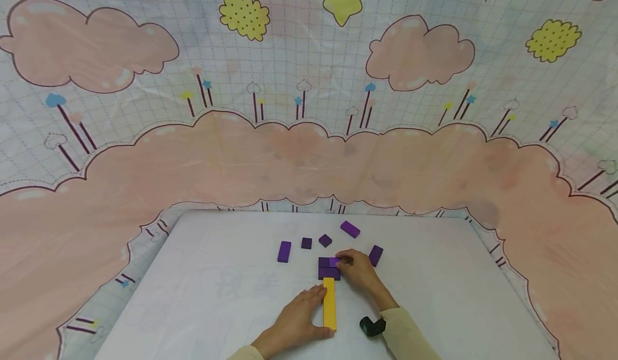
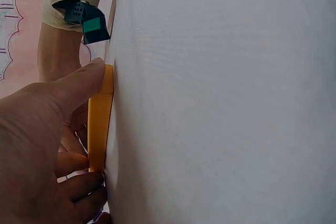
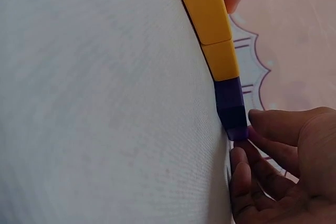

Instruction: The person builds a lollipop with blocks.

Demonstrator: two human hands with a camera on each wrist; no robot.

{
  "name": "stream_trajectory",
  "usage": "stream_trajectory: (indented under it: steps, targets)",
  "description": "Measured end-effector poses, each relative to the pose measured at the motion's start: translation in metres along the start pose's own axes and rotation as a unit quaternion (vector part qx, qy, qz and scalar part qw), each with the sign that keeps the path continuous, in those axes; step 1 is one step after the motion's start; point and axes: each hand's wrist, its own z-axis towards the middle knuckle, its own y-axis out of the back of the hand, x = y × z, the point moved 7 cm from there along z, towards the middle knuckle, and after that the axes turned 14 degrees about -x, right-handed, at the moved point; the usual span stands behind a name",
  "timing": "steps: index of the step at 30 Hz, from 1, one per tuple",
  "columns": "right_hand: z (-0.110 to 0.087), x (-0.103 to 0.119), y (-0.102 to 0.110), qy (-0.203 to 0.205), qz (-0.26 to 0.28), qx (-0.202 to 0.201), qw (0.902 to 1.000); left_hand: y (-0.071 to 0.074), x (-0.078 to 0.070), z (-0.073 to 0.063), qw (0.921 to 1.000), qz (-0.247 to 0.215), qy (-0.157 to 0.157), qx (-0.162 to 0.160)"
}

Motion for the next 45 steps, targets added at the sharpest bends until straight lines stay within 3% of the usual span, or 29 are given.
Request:
stream_trajectory:
  steps: [10,18,26,40,45]
  targets:
    - [-0.001,0.003,0.01,-0.015,0.025,-0.012,0.9995,0.001,0.002,0.001,1.0,-0.005,-0.006,0.002]
    - [0.001,0.006,0.03,-0.035,0.053,-0.033,0.9974,0.002,0.004,0.003,1.0,-0.004,-0.007,0.001]
    - [0.001,0.013,0.053,-0.016,0.064,-0.062,0.9959,0.003,0.003,0.002,0.9996,-0.003,-0.025,-0.007]
    - [-0.001,0.0,0.072,-0.024,0.088,-0.1,0.9908,0.001,0.004,0.002,0.9996,0.0,-0.027,-0.005]
    - [-0.002,-0.009,0.078,-0.044,0.088,-0.122,0.9877,0.001,0.004,0.002,0.9997,-0.001,-0.024,0.001]
